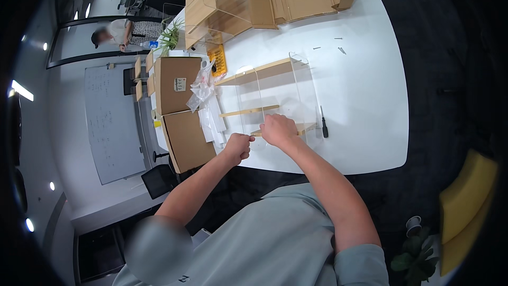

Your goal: The person assembles a small wooden shelf by inserting dowels into pre-drilled holes and aligning the pieces. They handle wooden boards, dowels, and cardboard packaging on a white table.

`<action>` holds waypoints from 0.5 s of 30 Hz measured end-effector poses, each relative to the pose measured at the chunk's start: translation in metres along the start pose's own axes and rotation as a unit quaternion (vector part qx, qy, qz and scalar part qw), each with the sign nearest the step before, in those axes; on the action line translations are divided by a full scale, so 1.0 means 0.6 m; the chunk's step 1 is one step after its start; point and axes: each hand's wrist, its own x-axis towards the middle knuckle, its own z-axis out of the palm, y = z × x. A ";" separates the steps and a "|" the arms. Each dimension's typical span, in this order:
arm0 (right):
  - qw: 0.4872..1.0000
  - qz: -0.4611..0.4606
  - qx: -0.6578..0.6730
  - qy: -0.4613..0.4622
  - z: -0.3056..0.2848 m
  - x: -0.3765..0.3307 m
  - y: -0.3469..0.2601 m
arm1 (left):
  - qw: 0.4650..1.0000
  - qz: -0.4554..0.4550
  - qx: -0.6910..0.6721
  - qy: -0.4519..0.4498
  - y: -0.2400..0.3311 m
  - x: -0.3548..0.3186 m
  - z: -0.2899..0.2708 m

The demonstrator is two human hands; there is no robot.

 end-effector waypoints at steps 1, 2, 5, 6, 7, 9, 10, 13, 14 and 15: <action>1.000 -0.002 -0.001 0.003 0.001 0.000 0.000 | 0.998 -0.018 -0.054 -0.002 0.001 0.000 0.004; 1.000 -0.002 -0.001 0.005 0.001 0.000 0.001 | 0.994 -0.037 -0.107 -0.004 0.002 0.000 0.007; 1.000 0.003 0.001 -0.002 -0.001 -0.001 -0.001 | 0.996 -0.027 -0.085 0.004 -0.012 0.015 0.002; 1.000 0.004 0.002 -0.008 -0.003 -0.002 -0.003 | 0.998 0.043 0.026 0.037 -0.024 0.025 0.002; 1.000 0.002 0.002 -0.002 -0.002 -0.002 -0.004 | 0.982 0.112 0.138 0.069 -0.040 0.037 0.003; 1.000 0.001 0.004 0.012 0.001 -0.003 -0.002 | 0.913 0.245 0.306 0.112 -0.051 0.032 0.005; 0.999 -0.015 -0.008 0.046 0.004 -0.005 -0.002 | 0.872 0.308 0.362 0.119 -0.056 0.029 0.003; 0.986 -0.067 -0.020 0.148 0.008 -0.022 -0.002 | 0.750 0.428 0.488 0.130 -0.055 0.011 -0.002; 0.979 -0.092 -0.003 0.180 -0.003 -0.037 -0.019 | 0.712 0.443 0.531 0.122 -0.054 0.006 -0.005; 0.970 -0.116 0.014 0.212 -0.017 -0.056 -0.041 | 0.668 0.459 0.575 0.109 -0.052 0.007 -0.011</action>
